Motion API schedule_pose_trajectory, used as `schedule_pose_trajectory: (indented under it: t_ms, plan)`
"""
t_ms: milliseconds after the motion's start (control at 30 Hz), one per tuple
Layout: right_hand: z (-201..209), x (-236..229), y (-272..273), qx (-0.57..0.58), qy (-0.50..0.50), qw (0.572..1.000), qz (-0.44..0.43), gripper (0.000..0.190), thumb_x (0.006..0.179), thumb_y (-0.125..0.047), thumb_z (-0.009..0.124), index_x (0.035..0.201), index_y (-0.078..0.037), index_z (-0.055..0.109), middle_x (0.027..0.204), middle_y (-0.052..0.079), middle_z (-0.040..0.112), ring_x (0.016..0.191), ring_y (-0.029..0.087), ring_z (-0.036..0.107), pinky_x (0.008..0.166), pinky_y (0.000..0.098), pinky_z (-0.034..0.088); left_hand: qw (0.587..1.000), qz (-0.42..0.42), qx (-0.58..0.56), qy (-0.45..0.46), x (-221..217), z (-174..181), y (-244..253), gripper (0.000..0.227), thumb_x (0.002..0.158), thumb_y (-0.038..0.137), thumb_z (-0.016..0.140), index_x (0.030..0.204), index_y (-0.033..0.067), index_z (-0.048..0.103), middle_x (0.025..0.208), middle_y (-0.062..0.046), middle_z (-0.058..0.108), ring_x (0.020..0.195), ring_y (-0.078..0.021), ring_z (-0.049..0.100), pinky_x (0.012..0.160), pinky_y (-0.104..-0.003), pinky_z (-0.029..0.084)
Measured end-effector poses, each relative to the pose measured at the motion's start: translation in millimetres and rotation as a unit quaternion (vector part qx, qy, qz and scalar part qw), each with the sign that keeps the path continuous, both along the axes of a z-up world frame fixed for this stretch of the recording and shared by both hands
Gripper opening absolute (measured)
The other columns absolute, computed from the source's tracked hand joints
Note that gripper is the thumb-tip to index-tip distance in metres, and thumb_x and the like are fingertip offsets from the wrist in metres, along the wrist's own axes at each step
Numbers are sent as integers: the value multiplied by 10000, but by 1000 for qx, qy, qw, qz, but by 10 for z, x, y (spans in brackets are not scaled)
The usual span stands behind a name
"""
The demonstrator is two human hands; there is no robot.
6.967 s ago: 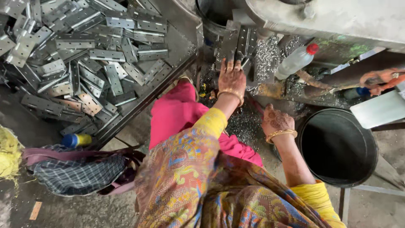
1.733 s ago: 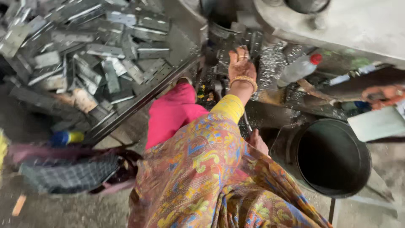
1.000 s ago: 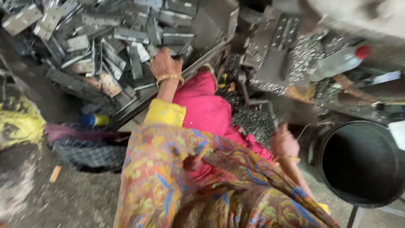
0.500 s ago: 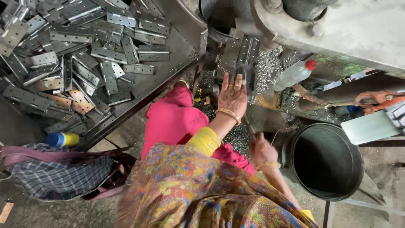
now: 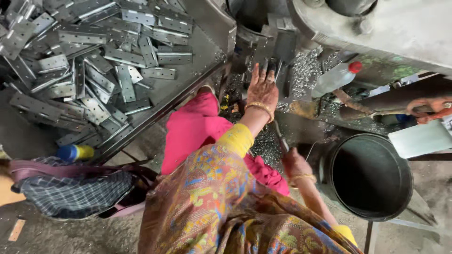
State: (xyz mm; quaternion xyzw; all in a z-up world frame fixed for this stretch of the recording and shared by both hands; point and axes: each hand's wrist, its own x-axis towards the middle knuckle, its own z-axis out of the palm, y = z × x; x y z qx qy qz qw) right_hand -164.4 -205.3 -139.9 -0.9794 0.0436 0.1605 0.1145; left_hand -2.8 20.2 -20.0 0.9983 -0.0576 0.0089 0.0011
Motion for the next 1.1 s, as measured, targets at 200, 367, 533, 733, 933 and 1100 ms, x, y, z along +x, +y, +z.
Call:
schedule_pose_trajectory:
  t_ms: [200, 367, 533, 733, 933, 1100]
  plan:
    - [6, -70, 100, 13, -72, 997, 5, 325, 995, -341, 567, 1198, -88, 551, 905, 230, 729, 804, 462, 696, 677, 592, 532, 999, 10, -21, 40, 203, 143, -68, 522, 1034, 138, 295, 1531, 70, 442, 1669, -59, 309, 1551, -266, 210, 1256, -563, -50]
    - [68, -66, -14, 20, -56, 998, 7, 311, 992, -347, 572, 1180, -99, 560, 899, 239, 726, 809, 479, 686, 691, 601, 527, 999, 2, -31, 15, -11, 127, 2, 504, 1000, 122, 332, 1483, 95, 477, 1651, -41, 312, 1572, -280, 186, 1237, -579, -53]
    - [290, -49, 227, -9, -31, 999, -18, 395, 959, -391, 566, 1238, -117, 514, 943, 210, 734, 849, 467, 709, 735, 598, 543, 998, 0, 1, -63, 4, 51, -13, 509, 1021, 172, 341, 1477, 44, 529, 1589, -75, 432, 1534, -286, 242, 1252, -568, -49]
    - [235, 120, 242, 23, 37, 999, -2, 375, 986, -404, 583, 1176, -88, 514, 965, 254, 721, 898, 495, 665, 721, 606, 509, 999, -16, -11, 51, -153, 328, 0, 436, 1026, 129, 376, 1368, 102, 644, 1609, -61, 454, 1550, -291, 281, 1269, -566, -51]
    - [-125, -85, 95, 77, -41, 996, 9, 423, 966, -411, 550, 1205, -66, 499, 991, 258, 715, 921, 502, 659, 752, 615, 505, 1000, -10, -17, -20, -18, 256, 44, 455, 1008, 130, 383, 1405, 81, 600, 1577, -58, 448, 1518, -276, 298, 1251, -575, -38]
    - [-450, 55, 2, 62, 2, 998, 4, 367, 980, -378, 567, 1191, -80, 526, 996, 279, 720, 923, 501, 663, 755, 599, 503, 999, 0, -31, -24, 27, 282, 12, 457, 1025, 169, 366, 1416, 101, 593, 1585, -38, 429, 1528, -266, 296, 1256, -572, -43]
